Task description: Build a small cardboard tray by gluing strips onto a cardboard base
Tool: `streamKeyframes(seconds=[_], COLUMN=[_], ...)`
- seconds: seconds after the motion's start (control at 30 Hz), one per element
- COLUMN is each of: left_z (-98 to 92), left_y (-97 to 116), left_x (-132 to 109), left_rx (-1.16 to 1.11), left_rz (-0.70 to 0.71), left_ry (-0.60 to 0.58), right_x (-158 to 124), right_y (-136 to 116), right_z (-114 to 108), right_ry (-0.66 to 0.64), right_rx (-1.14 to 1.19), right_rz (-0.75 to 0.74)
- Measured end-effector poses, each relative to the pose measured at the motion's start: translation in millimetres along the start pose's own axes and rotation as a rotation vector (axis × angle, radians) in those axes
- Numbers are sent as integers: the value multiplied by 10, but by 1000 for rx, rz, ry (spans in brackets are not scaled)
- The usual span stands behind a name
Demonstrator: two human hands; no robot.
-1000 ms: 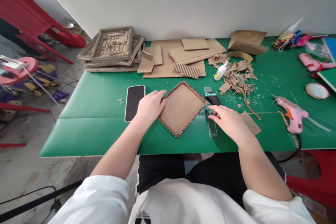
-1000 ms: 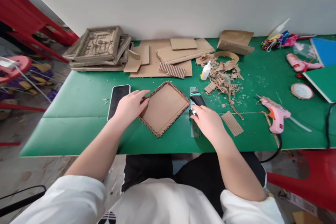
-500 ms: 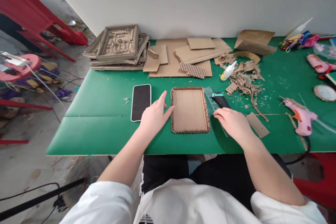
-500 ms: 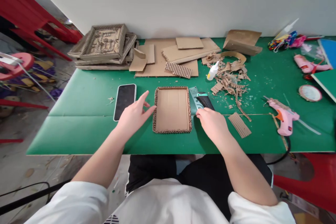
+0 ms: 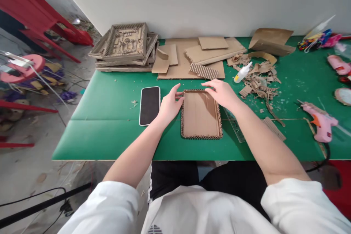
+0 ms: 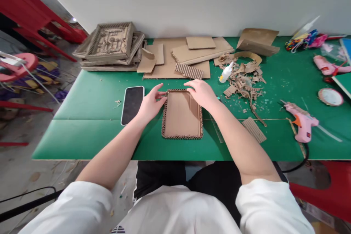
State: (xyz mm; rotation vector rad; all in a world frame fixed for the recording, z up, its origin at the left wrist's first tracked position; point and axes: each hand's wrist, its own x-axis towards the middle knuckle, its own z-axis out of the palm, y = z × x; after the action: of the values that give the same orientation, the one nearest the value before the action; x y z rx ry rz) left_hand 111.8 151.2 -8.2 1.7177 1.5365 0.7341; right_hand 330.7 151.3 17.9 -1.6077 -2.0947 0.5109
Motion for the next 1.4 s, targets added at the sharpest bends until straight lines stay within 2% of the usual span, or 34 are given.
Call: streamKeyframes(seconds=[0.13, 0.27, 0.5, 0.93, 1.17, 1.4], left_z=[31, 93, 169, 248, 311, 306], left_y=[17, -2, 3, 140, 103, 62], left_x=[32, 63, 54, 177, 150, 149], left_rx=[-13, -33, -30, 267, 214, 146], left_rz=[7, 19, 15, 59, 75, 71], left_ry=[17, 43, 110, 186, 239, 229], right_x=[264, 381, 424, 389, 381, 389], right_y=[-126, -145, -93, -87, -80, -69], right_z=[178, 308, 410, 451, 456, 472], right_ry=[-153, -202, -166, -142, -148, -147], right_rx=[-99, -133, -139, -152, -163, -168], right_rz=[-90, -129, -140, -149, -172, -170])
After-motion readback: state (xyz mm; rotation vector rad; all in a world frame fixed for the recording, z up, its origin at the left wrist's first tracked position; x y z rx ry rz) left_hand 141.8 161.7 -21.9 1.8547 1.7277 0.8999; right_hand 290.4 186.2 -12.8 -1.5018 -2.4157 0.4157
